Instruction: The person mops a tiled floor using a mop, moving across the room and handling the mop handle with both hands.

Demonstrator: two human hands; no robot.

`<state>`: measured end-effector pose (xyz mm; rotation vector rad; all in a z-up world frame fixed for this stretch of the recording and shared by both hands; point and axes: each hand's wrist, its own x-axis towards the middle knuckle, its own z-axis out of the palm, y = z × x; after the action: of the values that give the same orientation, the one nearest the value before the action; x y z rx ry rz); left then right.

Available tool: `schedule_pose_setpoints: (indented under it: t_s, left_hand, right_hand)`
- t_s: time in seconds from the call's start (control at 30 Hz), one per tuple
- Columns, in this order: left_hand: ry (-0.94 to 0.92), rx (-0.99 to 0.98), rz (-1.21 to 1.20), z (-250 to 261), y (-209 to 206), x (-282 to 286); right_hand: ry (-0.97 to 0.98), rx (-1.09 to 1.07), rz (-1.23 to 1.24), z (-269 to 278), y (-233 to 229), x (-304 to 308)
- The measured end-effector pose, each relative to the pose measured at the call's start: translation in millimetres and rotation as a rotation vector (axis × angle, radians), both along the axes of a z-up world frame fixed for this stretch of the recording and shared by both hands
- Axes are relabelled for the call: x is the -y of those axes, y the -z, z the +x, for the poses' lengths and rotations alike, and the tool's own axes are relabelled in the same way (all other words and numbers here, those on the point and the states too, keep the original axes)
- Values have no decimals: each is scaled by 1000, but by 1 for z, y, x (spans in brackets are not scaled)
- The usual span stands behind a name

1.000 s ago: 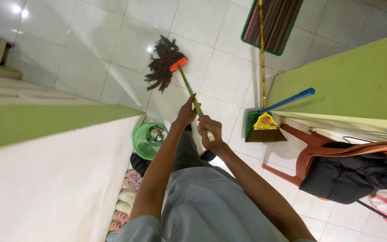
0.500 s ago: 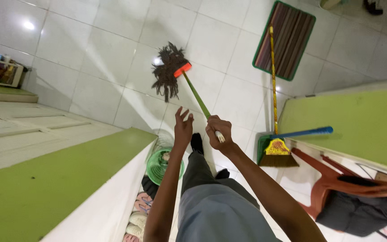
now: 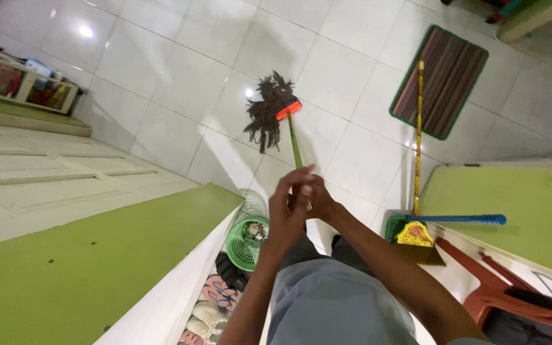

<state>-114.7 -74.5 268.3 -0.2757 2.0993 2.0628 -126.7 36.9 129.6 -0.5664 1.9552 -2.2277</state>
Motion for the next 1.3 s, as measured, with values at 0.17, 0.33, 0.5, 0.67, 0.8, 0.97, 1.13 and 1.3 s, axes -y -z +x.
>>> schedule_pose_setpoints:
  t_s: [0.17, 0.33, 0.5, 0.67, 0.8, 0.97, 1.13, 1.3]
  left_hand:
    - [62, -286, -307, -2, -19, -12]
    - [28, 139, -130, 15, -24, -39]
    - [55, -2, -455, 29, -4, -67]
    - [-12, 87, -595, 36, 11, -84]
    - [-135, -29, -688, 48, 12, -98]
    - [-222, 104, -619, 51, 14, -118]
    - [-356, 110, -593, 39, 10, -120]
    - [-270, 222, -488, 29, 18, -116]
  right_hand:
    - [-364, 401, -146, -5, 41, -8]
    - [-102, -227, 335, 0, 54, -16]
    - [-241, -304, 379, -9, 67, -44]
    - [-401, -353, 494, -31, 103, -71]
    - [-543, -269, 700, -38, 135, -78]
    - [-663, -258, 836, -48, 189, -67]
    - [-539, -503, 902, -50, 200, -56]
    - [-534, -470, 965, -69, 189, -57]
